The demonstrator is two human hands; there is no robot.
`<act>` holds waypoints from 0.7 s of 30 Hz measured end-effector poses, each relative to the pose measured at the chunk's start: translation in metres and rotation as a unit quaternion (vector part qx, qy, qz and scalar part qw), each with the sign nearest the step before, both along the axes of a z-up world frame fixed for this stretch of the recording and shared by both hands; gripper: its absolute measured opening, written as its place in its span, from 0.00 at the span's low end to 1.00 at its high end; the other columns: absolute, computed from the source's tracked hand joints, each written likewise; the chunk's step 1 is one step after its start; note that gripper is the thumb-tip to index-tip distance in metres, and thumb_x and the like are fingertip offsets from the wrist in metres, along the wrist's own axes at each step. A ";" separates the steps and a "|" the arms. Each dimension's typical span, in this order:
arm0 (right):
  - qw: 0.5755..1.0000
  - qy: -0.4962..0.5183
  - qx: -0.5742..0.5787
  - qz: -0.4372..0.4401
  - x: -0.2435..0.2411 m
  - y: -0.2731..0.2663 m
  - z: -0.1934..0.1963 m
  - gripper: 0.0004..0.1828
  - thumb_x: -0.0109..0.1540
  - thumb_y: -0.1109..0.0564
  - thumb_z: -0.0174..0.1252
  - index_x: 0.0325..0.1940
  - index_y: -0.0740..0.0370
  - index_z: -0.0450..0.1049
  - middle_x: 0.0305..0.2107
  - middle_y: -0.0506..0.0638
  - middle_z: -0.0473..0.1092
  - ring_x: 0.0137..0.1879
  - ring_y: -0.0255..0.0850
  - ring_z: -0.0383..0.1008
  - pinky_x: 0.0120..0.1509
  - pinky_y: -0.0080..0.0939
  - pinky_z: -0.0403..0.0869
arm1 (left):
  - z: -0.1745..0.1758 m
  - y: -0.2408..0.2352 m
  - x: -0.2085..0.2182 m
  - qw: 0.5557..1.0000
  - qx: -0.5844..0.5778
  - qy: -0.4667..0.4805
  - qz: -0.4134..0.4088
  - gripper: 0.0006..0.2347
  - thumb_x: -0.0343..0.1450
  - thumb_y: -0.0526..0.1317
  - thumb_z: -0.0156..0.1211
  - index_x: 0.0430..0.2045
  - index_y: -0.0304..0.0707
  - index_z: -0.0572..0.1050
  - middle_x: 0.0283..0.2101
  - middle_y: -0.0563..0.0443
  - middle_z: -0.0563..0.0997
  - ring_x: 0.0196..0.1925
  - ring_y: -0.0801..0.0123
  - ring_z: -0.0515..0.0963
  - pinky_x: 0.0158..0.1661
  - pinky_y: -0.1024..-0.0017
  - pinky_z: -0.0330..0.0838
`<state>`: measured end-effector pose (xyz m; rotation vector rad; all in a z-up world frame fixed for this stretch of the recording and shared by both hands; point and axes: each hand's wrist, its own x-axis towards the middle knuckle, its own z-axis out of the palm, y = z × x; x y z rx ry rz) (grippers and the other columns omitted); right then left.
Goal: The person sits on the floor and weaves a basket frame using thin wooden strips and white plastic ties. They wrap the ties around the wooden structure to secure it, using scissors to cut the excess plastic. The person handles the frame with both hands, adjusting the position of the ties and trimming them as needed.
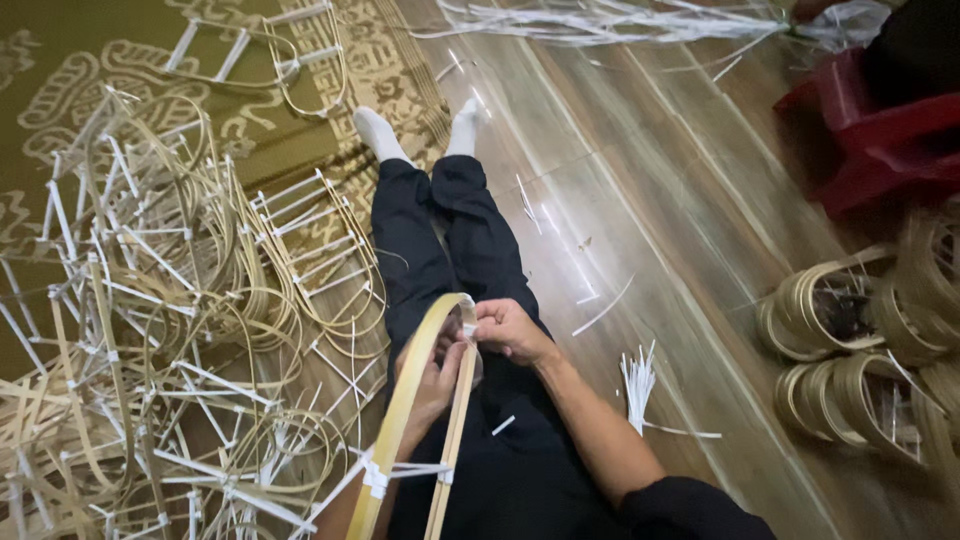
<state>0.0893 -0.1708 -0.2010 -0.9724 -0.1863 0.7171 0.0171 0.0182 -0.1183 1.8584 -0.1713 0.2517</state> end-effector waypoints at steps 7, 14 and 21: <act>1.000 0.001 0.014 0.002 0.002 0.007 -0.003 0.15 0.62 0.58 0.67 0.48 0.69 0.75 0.22 0.42 0.70 0.18 0.24 0.59 0.20 0.24 0.55 | 0.023 0.013 0.013 0.962 0.153 -0.223 -0.025 0.11 0.66 0.31 0.69 0.40 0.40 0.80 0.40 0.48 0.81 0.39 0.57 0.84 0.39 0.66 0.79; 0.999 -0.009 0.045 0.003 -0.002 0.007 0.006 0.15 0.63 0.59 0.67 0.49 0.71 0.75 0.26 0.45 0.73 0.19 0.24 0.60 0.22 0.23 0.56 | 0.012 0.025 0.012 0.967 0.127 -0.212 -0.060 0.08 0.65 0.32 0.66 0.36 0.37 0.83 0.39 0.46 0.82 0.37 0.58 0.84 0.36 0.66 0.78; 0.999 -0.027 0.021 -0.006 -0.003 -0.001 -0.002 0.20 0.61 0.59 0.68 0.53 0.73 0.75 0.34 0.53 0.79 0.19 0.24 0.61 0.21 0.24 0.56 | -0.023 0.168 0.004 0.979 -0.118 -0.011 0.168 0.11 0.81 0.43 0.50 0.42 0.33 0.76 0.43 0.42 0.81 0.47 0.56 0.82 0.52 0.62 0.79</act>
